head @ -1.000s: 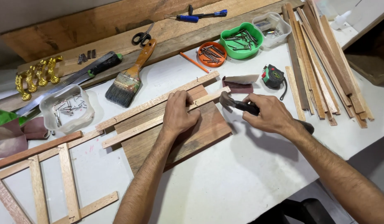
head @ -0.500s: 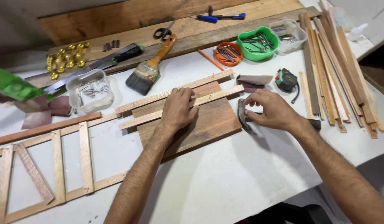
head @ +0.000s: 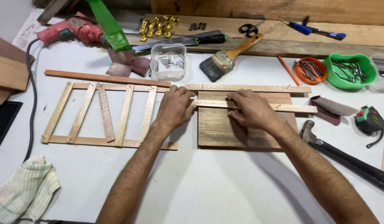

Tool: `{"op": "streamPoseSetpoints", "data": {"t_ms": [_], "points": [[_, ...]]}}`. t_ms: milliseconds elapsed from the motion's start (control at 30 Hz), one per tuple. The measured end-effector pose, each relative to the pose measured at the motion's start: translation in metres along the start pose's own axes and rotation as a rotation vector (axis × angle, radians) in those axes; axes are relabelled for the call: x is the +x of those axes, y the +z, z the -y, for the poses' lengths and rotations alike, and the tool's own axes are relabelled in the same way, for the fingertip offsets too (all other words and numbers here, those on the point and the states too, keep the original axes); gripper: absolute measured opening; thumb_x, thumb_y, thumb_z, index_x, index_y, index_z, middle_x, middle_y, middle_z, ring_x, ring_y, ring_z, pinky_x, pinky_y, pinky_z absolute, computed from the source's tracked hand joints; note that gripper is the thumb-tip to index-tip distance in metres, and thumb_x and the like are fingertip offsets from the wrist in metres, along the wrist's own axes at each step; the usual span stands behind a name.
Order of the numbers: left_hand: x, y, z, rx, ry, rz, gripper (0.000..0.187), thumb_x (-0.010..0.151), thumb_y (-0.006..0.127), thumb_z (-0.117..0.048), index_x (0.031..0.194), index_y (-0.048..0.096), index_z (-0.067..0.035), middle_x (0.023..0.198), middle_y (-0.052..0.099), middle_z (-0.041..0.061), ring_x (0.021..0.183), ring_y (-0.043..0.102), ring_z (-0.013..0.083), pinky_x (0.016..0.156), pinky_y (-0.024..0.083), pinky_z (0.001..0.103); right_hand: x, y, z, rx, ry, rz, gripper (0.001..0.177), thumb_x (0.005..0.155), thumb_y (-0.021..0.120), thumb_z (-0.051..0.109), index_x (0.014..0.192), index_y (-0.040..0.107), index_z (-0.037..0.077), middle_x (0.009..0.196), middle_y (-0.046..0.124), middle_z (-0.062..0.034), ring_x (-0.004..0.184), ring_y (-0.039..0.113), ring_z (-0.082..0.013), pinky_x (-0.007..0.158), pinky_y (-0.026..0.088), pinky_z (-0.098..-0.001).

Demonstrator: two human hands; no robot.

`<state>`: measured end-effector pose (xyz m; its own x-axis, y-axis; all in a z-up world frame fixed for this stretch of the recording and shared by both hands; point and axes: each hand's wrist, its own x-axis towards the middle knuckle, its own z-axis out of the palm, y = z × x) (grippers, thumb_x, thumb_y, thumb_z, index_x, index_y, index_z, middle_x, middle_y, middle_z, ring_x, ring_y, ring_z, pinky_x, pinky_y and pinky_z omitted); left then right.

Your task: Constructing a wooden frame or panel using measuring, hammering, and gluing techniques on a workbench.

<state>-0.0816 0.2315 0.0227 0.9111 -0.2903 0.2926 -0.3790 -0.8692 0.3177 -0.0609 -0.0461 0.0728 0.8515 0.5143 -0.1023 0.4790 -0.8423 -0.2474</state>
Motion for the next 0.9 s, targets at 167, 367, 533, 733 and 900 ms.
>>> {"op": "streamPoseSetpoints", "data": {"t_ms": [167, 367, 533, 733, 900], "points": [[-0.011, 0.006, 0.013, -0.011, 0.012, -0.003, 0.025, 0.092, 0.075, -0.027, 0.111, 0.074, -0.011, 0.11, 0.065, 0.005, 0.109, 0.056, 0.0239, 0.098, 0.048, 0.043, 0.012, 0.017, -0.009, -0.095, -0.028, -0.011, 0.029, 0.099, 0.064, 0.031, 0.12, 0.072, 0.012, 0.11, 0.066, -0.0081, 0.108, 0.064, -0.0222, 0.093, 0.056, -0.0414], [-0.012, 0.007, 0.013, -0.028, -0.012, 0.055, 0.025, 0.092, 0.075, -0.03, 0.111, 0.074, -0.013, 0.11, 0.064, 0.005, 0.109, 0.055, 0.0228, 0.097, 0.047, 0.042, 0.007, 0.013, -0.006, -0.111, -0.006, -0.015, 0.029, 0.098, 0.065, 0.032, 0.118, 0.074, 0.013, 0.104, 0.067, -0.0073, 0.104, 0.064, -0.0219, 0.089, 0.057, -0.0409], [-0.013, 0.008, 0.014, -0.04, -0.01, 0.046, 0.025, 0.093, 0.073, -0.031, 0.111, 0.075, -0.013, 0.111, 0.065, 0.004, 0.109, 0.055, 0.022, 0.096, 0.047, 0.042, 0.008, 0.016, -0.009, -0.082, -0.01, -0.032, 0.029, 0.098, 0.065, 0.033, 0.117, 0.075, 0.013, 0.105, 0.067, -0.0079, 0.102, 0.064, -0.0218, 0.088, 0.057, -0.0416], [-0.012, 0.003, 0.011, -0.03, -0.039, 0.1, 0.025, 0.094, 0.073, -0.032, 0.111, 0.075, -0.014, 0.112, 0.065, 0.004, 0.111, 0.055, 0.0217, 0.095, 0.047, 0.043, 0.01, 0.019, -0.01, -0.137, 0.01, 0.002, 0.031, 0.1, 0.063, 0.036, 0.118, 0.075, 0.014, 0.103, 0.067, -0.0068, 0.103, 0.064, -0.021, 0.087, 0.058, -0.0415], [-0.01, 0.003, 0.011, -0.044, -0.047, 0.12, 0.026, 0.092, 0.074, -0.03, 0.111, 0.075, -0.012, 0.111, 0.065, 0.006, 0.109, 0.056, 0.0221, 0.095, 0.048, 0.043, 0.008, 0.017, -0.007, -0.128, 0.058, 0.039, 0.032, 0.1, 0.062, 0.038, 0.121, 0.073, 0.016, 0.107, 0.067, -0.006, 0.105, 0.064, -0.0198, 0.089, 0.058, -0.0413]]}}
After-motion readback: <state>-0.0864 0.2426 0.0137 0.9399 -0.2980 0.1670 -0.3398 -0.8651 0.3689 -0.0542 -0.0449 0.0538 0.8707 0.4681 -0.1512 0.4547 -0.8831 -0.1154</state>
